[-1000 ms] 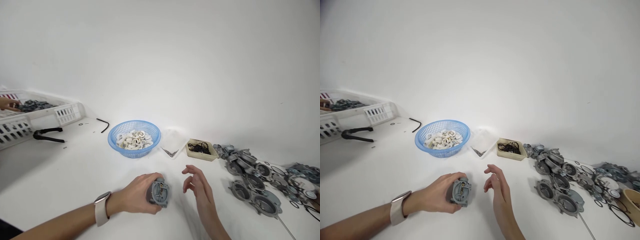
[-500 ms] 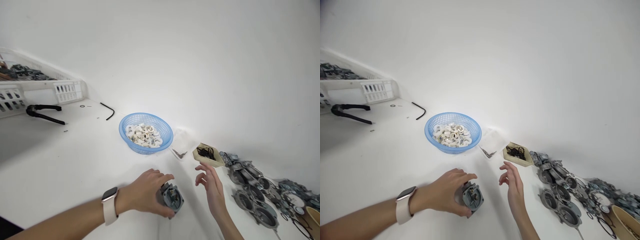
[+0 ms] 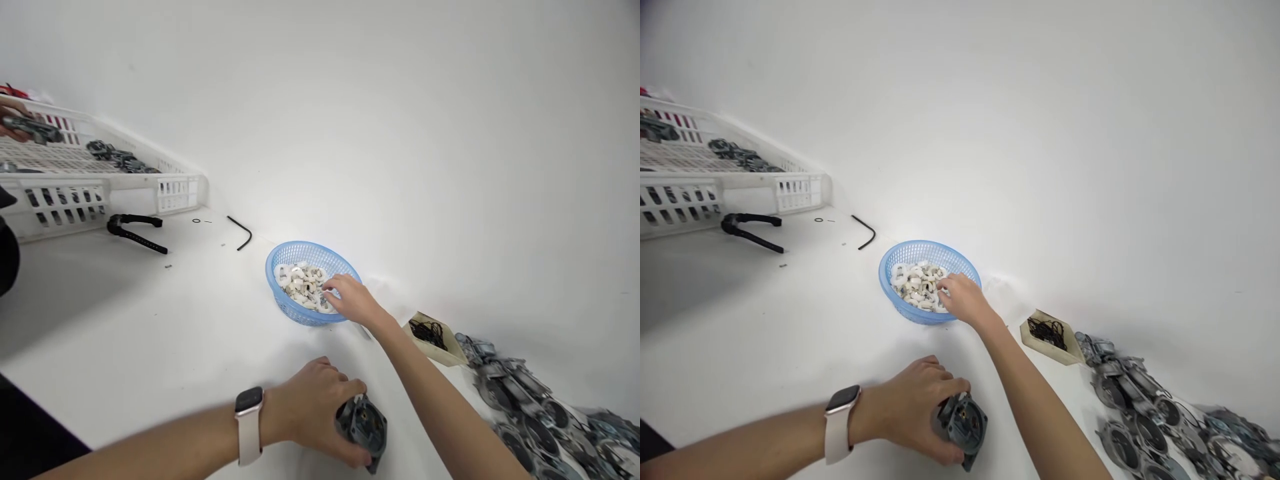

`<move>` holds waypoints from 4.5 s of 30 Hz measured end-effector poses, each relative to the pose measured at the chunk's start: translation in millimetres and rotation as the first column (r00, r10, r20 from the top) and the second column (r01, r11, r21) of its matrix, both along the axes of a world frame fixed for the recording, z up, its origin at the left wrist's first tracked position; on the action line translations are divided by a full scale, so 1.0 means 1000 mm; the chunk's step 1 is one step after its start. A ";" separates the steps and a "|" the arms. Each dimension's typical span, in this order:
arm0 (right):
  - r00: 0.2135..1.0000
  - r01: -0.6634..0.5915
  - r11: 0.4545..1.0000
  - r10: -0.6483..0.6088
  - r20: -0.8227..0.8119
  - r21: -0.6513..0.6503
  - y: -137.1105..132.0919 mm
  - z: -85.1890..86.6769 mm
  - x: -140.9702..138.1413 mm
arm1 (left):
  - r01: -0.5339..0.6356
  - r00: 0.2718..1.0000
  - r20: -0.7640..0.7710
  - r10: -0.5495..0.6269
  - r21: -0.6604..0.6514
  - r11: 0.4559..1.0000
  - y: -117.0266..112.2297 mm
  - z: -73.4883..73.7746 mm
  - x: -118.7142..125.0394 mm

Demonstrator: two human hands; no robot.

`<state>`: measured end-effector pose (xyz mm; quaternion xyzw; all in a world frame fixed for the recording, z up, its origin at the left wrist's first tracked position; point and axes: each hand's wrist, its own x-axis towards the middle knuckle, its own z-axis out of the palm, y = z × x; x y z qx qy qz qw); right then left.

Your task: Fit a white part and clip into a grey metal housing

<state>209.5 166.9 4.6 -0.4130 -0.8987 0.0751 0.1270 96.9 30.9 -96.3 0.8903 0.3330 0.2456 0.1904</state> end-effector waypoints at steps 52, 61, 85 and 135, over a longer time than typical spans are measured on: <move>0.991 0.109 0.914 -0.071 0.111 -0.391 -0.175 0.018 0.095 | 0.037 0.999 -0.018 -0.038 -0.051 0.998 -0.004 0.022 -0.002; 0.978 0.197 0.917 -0.161 0.130 -0.347 -0.174 0.022 0.128 | 0.008 0.999 -0.041 -0.008 -0.008 1.000 -0.007 0.029 -0.005; 0.765 0.413 0.881 -0.197 0.613 -0.232 0.022 -0.029 0.103 | 0.158 0.987 0.079 -0.143 -0.243 0.957 -0.004 0.033 -0.006; 0.402 -0.130 0.638 -0.666 -0.628 -0.759 -0.171 -0.065 0.121 | 0.091 0.993 0.073 -0.089 -0.024 0.996 -0.015 0.027 0.004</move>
